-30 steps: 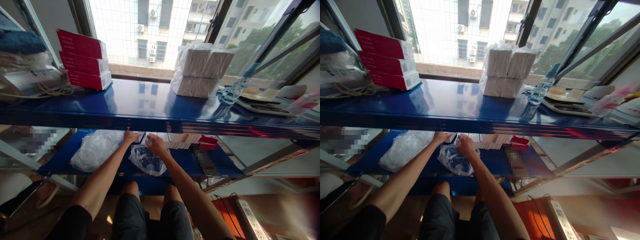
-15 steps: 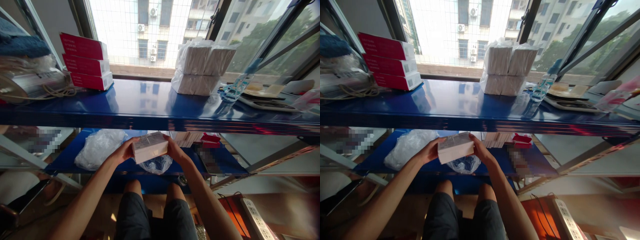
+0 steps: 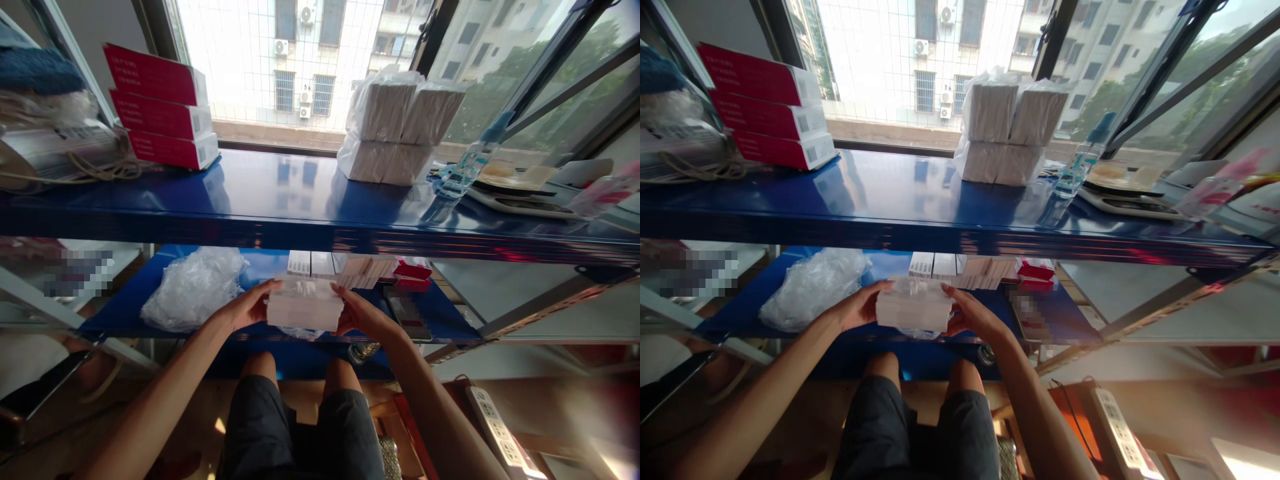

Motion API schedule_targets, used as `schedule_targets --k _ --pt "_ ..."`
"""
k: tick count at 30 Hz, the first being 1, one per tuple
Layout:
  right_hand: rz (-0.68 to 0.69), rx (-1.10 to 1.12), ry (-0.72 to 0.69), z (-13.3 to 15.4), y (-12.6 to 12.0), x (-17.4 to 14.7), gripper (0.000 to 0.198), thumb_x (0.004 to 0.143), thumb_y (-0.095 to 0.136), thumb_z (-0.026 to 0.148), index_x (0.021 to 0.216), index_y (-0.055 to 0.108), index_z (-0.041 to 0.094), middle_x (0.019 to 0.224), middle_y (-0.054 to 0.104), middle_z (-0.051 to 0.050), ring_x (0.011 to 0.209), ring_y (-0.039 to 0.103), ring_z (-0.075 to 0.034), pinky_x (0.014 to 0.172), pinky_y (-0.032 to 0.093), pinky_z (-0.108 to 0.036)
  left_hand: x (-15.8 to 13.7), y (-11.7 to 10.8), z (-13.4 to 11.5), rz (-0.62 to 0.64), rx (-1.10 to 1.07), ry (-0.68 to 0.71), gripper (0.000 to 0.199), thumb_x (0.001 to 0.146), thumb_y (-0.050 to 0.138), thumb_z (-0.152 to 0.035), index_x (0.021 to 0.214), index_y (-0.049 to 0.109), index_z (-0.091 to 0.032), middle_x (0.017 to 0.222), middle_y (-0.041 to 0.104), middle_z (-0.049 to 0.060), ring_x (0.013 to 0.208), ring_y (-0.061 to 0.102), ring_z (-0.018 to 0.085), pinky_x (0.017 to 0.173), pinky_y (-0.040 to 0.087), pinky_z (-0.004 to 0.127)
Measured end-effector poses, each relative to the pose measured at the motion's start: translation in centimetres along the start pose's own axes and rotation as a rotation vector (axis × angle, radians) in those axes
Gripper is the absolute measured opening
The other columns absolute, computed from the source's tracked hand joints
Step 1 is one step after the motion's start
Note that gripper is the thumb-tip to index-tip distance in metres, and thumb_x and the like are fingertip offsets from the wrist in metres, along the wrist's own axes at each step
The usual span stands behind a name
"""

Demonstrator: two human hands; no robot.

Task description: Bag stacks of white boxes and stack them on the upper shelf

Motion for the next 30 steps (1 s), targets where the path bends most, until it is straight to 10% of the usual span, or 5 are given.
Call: schedule_targets --k 7,15,30 --pt "-0.067 -0.347 -0.454 1.5 -0.9 -1.6 0.102 0.068 0.093 0.037 0.156 0.042 0.029 0.136 0.065 -0.013 0.119 0.068 -0.032 0.095 0.063 -0.049 -2.7 -0.7 -1.8 0.102 0.166 0.403 0.112 0.065 0.093 -0.026 0.159 0.033 -0.034 0.135 0.069 0.010 0.124 0.066 0.031 0.105 0.055 0.044" --pt "-0.368 -0.957 -0.968 2.1 -0.1 -2.6 0.050 0.087 0.073 0.021 0.135 0.058 0.028 0.146 0.055 -0.014 0.140 0.051 -0.034 0.114 0.048 -0.055 -3.9 -0.5 -2.0 -0.179 0.862 0.811 0.059 0.079 0.075 -0.016 0.135 0.061 -0.027 0.154 0.055 0.010 0.145 0.049 0.035 0.121 0.041 0.054" --pt "-0.274 -0.773 -0.633 -1.8 -2.5 3.6 0.096 0.070 0.091 0.043 0.153 0.045 0.025 0.130 0.071 -0.013 0.118 0.067 -0.031 0.099 0.053 -0.048 1.7 -3.9 1.5 -0.054 0.687 0.514 0.092 0.077 0.084 -0.037 0.156 0.038 -0.030 0.156 0.051 0.014 0.145 0.050 0.033 0.120 0.043 0.048"
Point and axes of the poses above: each hand's wrist, its own x-axis towards the middle knuckle, its own y-axis out of the palm, z = x × y, the point moved 3 cm from there along x, towards the middle knuckle
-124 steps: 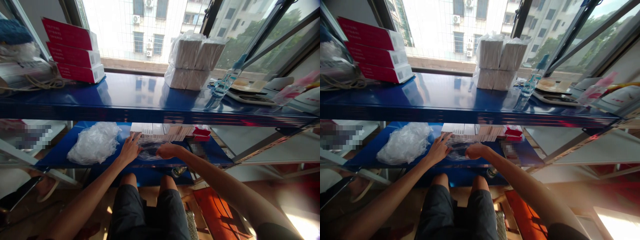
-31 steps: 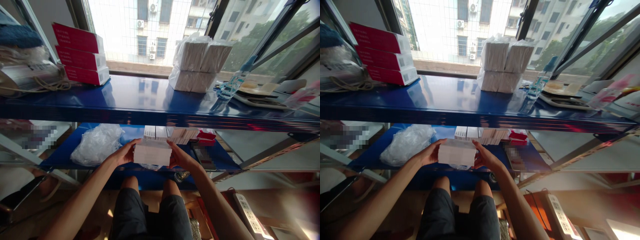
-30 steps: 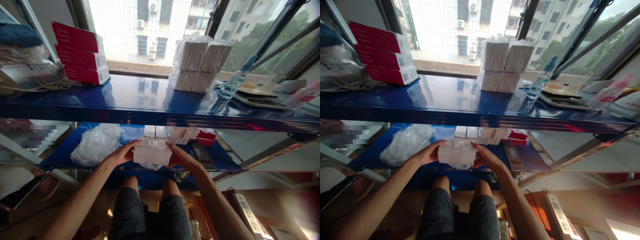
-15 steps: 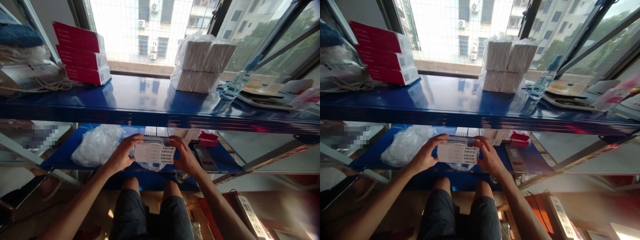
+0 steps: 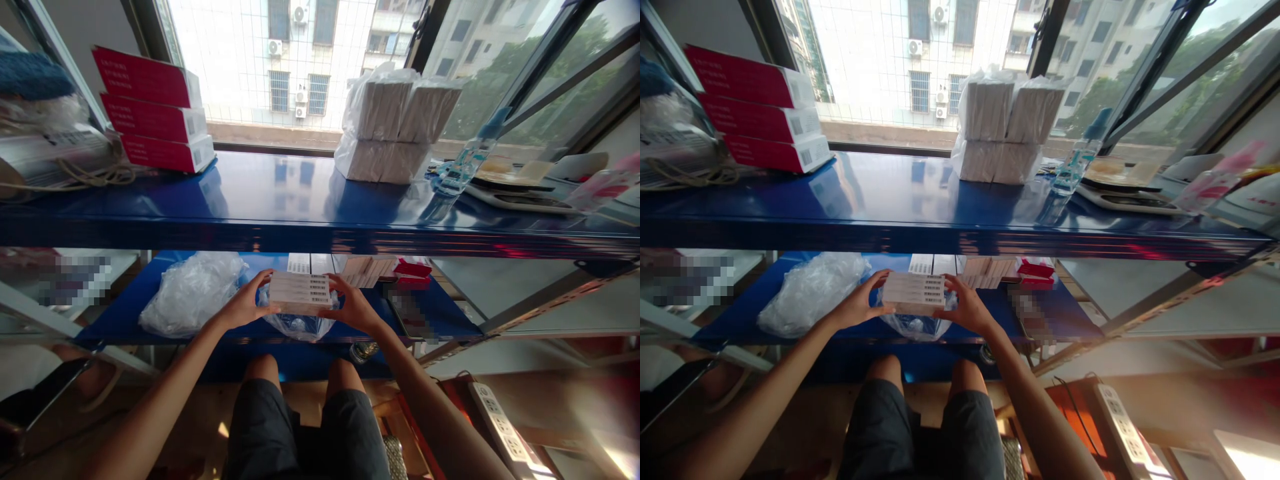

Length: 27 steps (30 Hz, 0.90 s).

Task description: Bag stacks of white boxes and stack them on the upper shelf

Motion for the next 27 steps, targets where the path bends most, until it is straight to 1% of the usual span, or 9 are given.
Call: schedule_targets --k 4,6,9,11,15,18,20,22,27 --pt "0.040 -0.235 0.061 -2.5 2.1 -0.6 0.094 0.067 0.092 0.040 0.149 0.051 0.021 0.132 0.069 -0.015 0.122 0.061 -0.036 0.105 0.047 -0.054 -0.2 1.7 3.5 -0.027 0.239 -0.058 0.082 0.078 0.082 -0.033 0.151 0.047 -0.025 0.159 0.048 0.015 0.155 0.032 0.037 0.125 0.032 0.055" --pt "0.048 -0.301 0.074 -3.1 2.3 -1.1 0.090 0.067 0.091 0.039 0.147 0.054 0.022 0.139 0.065 -0.016 0.128 0.056 -0.039 0.109 0.044 -0.057 -0.7 2.2 4.2 -0.034 0.294 -0.057 0.078 0.080 0.078 -0.034 0.151 0.049 -0.024 0.161 0.046 0.016 0.156 0.031 0.037 0.125 0.031 0.055" --pt "0.002 -0.205 0.025 -3.1 1.5 -1.8 0.079 0.076 0.082 0.038 0.148 0.054 0.024 0.152 0.054 -0.015 0.139 0.049 -0.037 0.113 0.042 -0.055 -1.4 2.1 4.1 -0.057 0.260 -0.029 0.076 0.082 0.073 -0.030 0.153 0.048 -0.027 0.164 0.041 0.013 0.151 0.041 0.033 0.119 0.042 0.046" --pt "-0.095 -0.110 0.059 -3.1 0.6 -1.9 0.062 0.084 0.070 0.035 0.144 0.057 0.025 0.150 0.054 -0.014 0.135 0.055 -0.032 0.108 0.048 -0.049 -1.4 1.5 3.7 -0.131 0.206 -0.086 0.067 0.085 0.065 -0.029 0.150 0.052 -0.028 0.158 0.048 0.011 0.138 0.055 0.029 0.106 0.054 0.040" --pt "-0.231 -0.065 0.399 -4.1 -0.2 -1.5 0.048 0.086 0.065 0.039 0.132 0.062 0.024 0.113 0.073 -0.010 0.095 0.073 -0.027 0.086 0.057 -0.043 -0.9 0.6 3.5 -0.268 0.282 -0.333 0.045 0.090 0.059 -0.043 0.128 0.066 -0.020 0.105 0.075 0.011 0.094 0.073 0.028 0.083 0.059 0.038" --pt "-0.128 0.112 0.456 -3.8 0.4 -0.9 0.057 0.080 0.069 0.038 0.133 0.059 0.022 0.078 0.072 -0.001 0.075 0.071 -0.024 0.077 0.056 -0.039 -0.6 0.7 3.2 -0.151 0.370 -0.416 0.024 0.085 0.067 -0.042 0.090 0.074 -0.021 0.077 0.075 0.008 0.080 0.073 0.029 0.077 0.055 0.038" --pt "-0.125 0.317 0.419 -2.5 0.2 -0.6 0.054 0.078 0.067 0.034 0.130 0.059 0.021 0.069 0.067 0.003 0.068 0.068 -0.022 0.071 0.055 -0.036 -0.6 0.6 2.6 -0.071 0.293 -0.423 0.022 0.083 0.066 -0.039 0.071 0.070 -0.022 0.071 0.074 0.007 0.074 0.072 0.028 0.071 0.053 0.035" --pt "-0.191 0.502 0.374 -0.6 -0.7 -0.4 0.047 0.078 0.064 0.033 0.124 0.061 0.023 0.069 0.066 0.004 0.068 0.066 -0.020 0.071 0.055 -0.033 -0.5 0.2 1.5 -0.052 0.113 -0.403 0.026 0.084 0.066 -0.043 0.069 0.067 -0.022 0.069 0.073 0.004 0.071 0.071 0.025 0.066 0.051 0.032" --pt "-0.313 0.744 0.217 4.6 -3.3 0.7 0.032 0.084 0.068 0.034 0.114 0.064 0.026 0.083 0.071 0.000 0.083 0.070 -0.020 0.079 0.054 -0.032 0.3 -1.4 -3.1 -0.348 -0.415 -0.241 0.033 0.084 0.070 -0.052 0.080 0.066 -0.019 0.085 0.073 0.004 0.088 0.070 0.022 0.071 0.051 0.026"
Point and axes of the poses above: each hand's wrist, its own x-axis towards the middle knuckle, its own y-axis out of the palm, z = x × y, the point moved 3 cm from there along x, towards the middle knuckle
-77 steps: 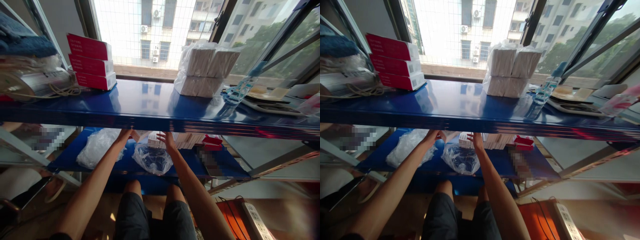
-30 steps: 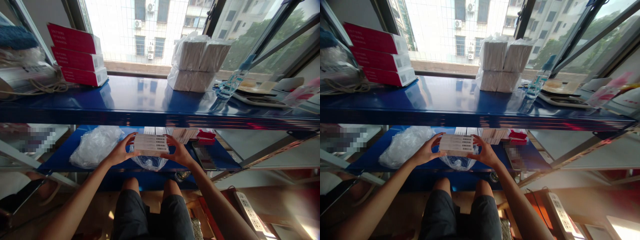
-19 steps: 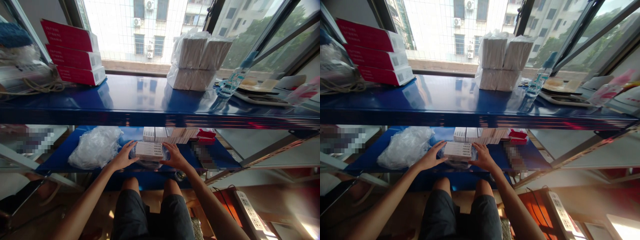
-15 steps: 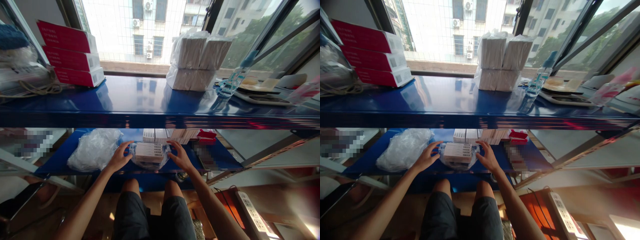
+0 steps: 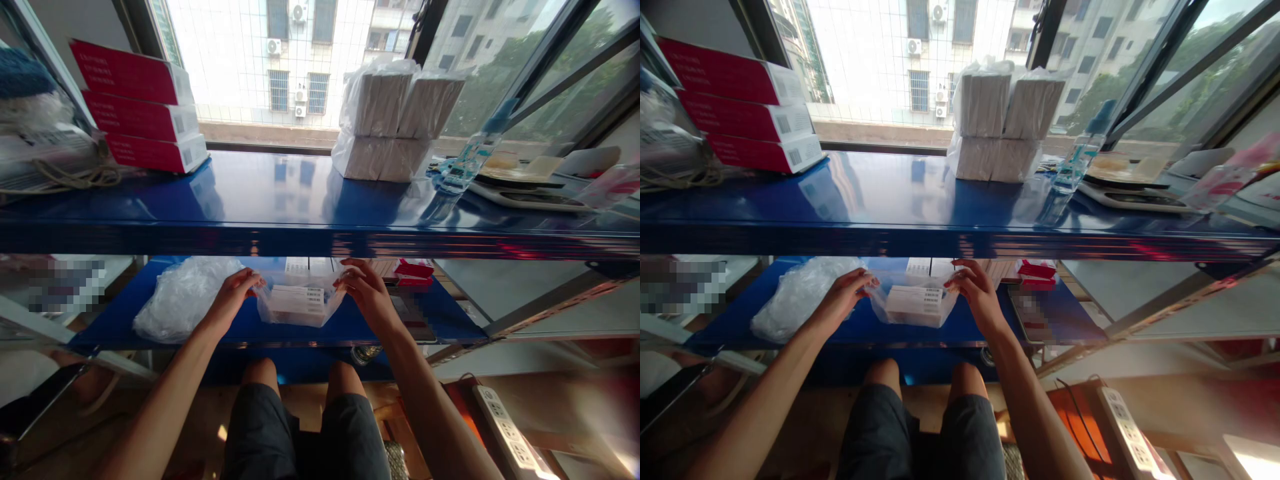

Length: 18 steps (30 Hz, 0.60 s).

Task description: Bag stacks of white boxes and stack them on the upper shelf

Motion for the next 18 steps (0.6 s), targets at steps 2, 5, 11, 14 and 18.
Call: schedule_targets --k 2,5,11,14,18 --pt "0.037 -0.025 -0.065 1.4 0.8 0.1 0.028 0.086 0.068 0.035 0.111 0.065 0.024 0.085 0.072 -0.001 0.086 0.071 -0.021 0.081 0.053 -0.032 -0.3 0.7 -1.5 -0.077 -0.095 0.089 0.031 0.084 0.073 -0.048 0.080 0.065 -0.019 0.087 0.073 0.004 0.091 0.070 0.022 0.078 0.051 0.028" --pt "0.080 -0.286 -0.186 2.8 1.7 -0.1 0.021 0.089 0.064 0.030 0.107 0.068 0.022 0.086 0.072 -0.003 0.085 0.071 -0.021 0.079 0.053 -0.033 -1.2 2.2 -2.5 -0.141 -0.103 0.236 0.027 0.084 0.079 -0.039 0.099 0.065 -0.021 0.086 0.073 0.001 0.091 0.071 0.021 0.091 0.049 0.031" --pt "0.180 -0.991 -0.481 4.9 4.3 -1.3 0.035 0.088 0.055 0.008 0.117 0.069 0.021 0.092 0.072 -0.008 0.097 0.064 -0.026 0.081 0.050 -0.035 -1.5 5.8 -1.8 0.132 -0.182 0.458 0.032 0.094 0.071 -0.031 0.122 0.059 -0.023 0.118 0.072 0.009 0.110 0.070 0.023 0.106 0.046 0.040" --pt "0.393 -1.116 -0.559 5.4 6.3 -1.3 0.039 0.086 0.056 0.003 0.118 0.069 0.021 0.098 0.072 -0.009 0.096 0.064 -0.024 0.084 0.050 -0.034 -0.4 7.5 -0.9 0.303 -0.163 0.414 0.037 0.091 0.074 -0.030 0.125 0.058 -0.024 0.121 0.068 0.008 0.094 0.071 0.019 0.091 0.053 0.034" --pt "0.581 -1.050 -0.599 5.5 7.8 -0.6 0.035 0.082 0.059 0.001 0.109 0.071 0.021 0.105 0.074 -0.007 0.099 0.066 -0.022 0.088 0.051 -0.032 0.8 9.3 0.2 0.545 -0.221 0.277 0.058 0.079 0.087 -0.034 0.127 0.057 -0.023 0.092 0.070 0.002 0.081 0.068 0.018 0.076 0.053 0.030"
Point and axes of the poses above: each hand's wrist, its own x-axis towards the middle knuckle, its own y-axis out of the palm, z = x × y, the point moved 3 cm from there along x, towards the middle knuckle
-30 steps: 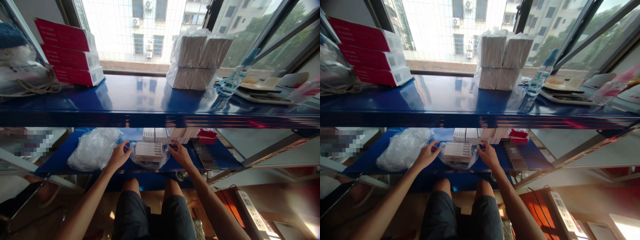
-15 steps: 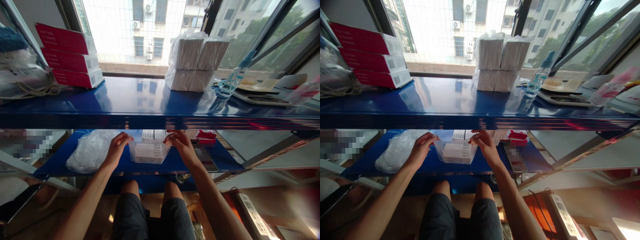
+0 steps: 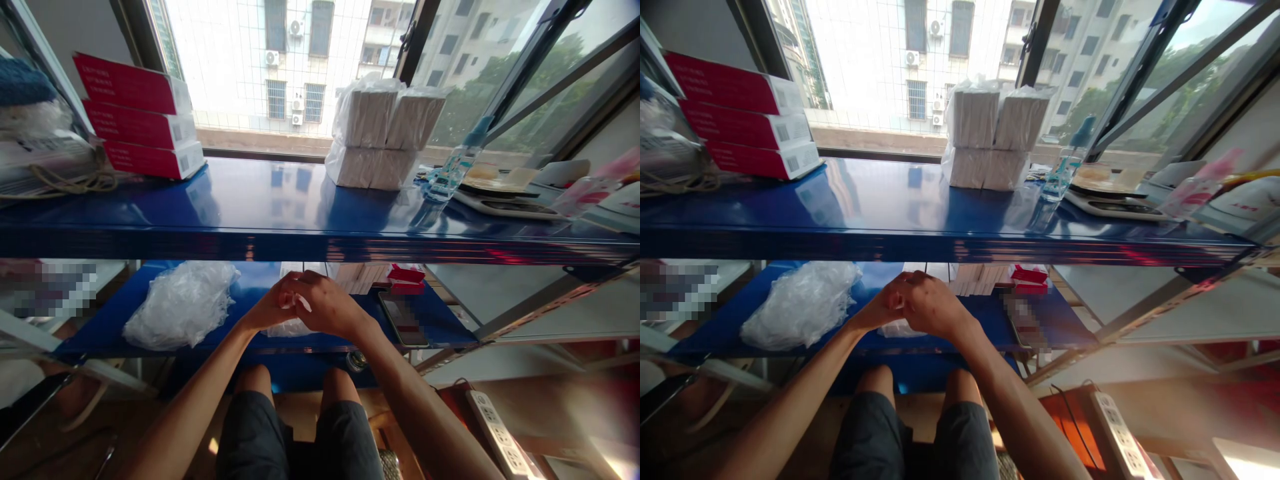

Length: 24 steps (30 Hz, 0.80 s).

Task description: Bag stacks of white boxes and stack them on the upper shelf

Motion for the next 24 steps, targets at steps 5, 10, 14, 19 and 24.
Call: schedule_targets --k 5,10,14,19,24 --pt "-0.190 0.103 0.216 -2.6 0.3 -0.6 0.044 0.084 0.066 0.008 0.126 0.068 0.022 0.113 0.076 -0.008 0.099 0.071 -0.023 0.086 0.053 -0.033 -0.7 -0.2 0.5 -0.037 -0.067 -0.093 0.054 0.097 0.067 -0.046 0.140 0.043 -0.022 0.066 0.064 -0.004 0.063 0.061 0.014 0.069 0.050 0.029" --pt "-0.123 0.424 0.447 -5.3 2.7 -2.1 0.006 0.086 0.070 0.023 0.084 0.074 0.019 0.076 0.077 -0.004 0.072 0.073 -0.020 0.066 0.052 -0.027 -1.6 -0.8 -0.3 -0.061 -0.029 -0.085 0.048 0.102 0.061 -0.044 0.139 0.038 -0.025 0.088 0.076 0.004 0.073 0.065 0.013 0.075 0.051 0.029" --pt "-0.152 0.479 0.470 -5.7 3.8 -2.7 0.011 0.088 0.063 0.023 0.081 0.071 0.018 0.067 0.071 -0.001 0.063 0.067 -0.016 0.061 0.047 -0.025 -1.3 -1.0 -0.3 -0.102 0.092 -0.079 0.042 0.099 0.064 -0.044 0.130 0.047 -0.024 0.088 0.076 0.004 0.074 0.071 0.015 0.073 0.056 0.028" --pt "-0.112 0.726 0.539 -5.1 6.2 -3.1 0.010 0.085 0.068 0.027 0.088 0.064 0.019 0.068 0.070 -0.001 0.060 0.066 -0.016 0.059 0.049 -0.026 -1.3 -1.2 -0.3 -0.376 0.122 -0.058 0.036 0.089 0.076 -0.036 0.115 0.057 -0.022 0.076 0.069 -0.003 0.072 0.075 0.017 0.073 0.060 0.027" --pt "-0.252 0.179 0.473 -5.2 6.5 -1.8 0.028 0.087 0.069 0.018 0.113 0.060 0.018 0.081 0.074 -0.005 0.073 0.069 -0.022 0.070 0.052 -0.033 -2.0 -0.2 -1.9 -0.284 0.474 0.064 0.026 0.094 0.064 -0.024 0.120 0.064 -0.023 0.087 0.075 0.000 0.087 0.076 0.017 0.089 0.060 0.030"
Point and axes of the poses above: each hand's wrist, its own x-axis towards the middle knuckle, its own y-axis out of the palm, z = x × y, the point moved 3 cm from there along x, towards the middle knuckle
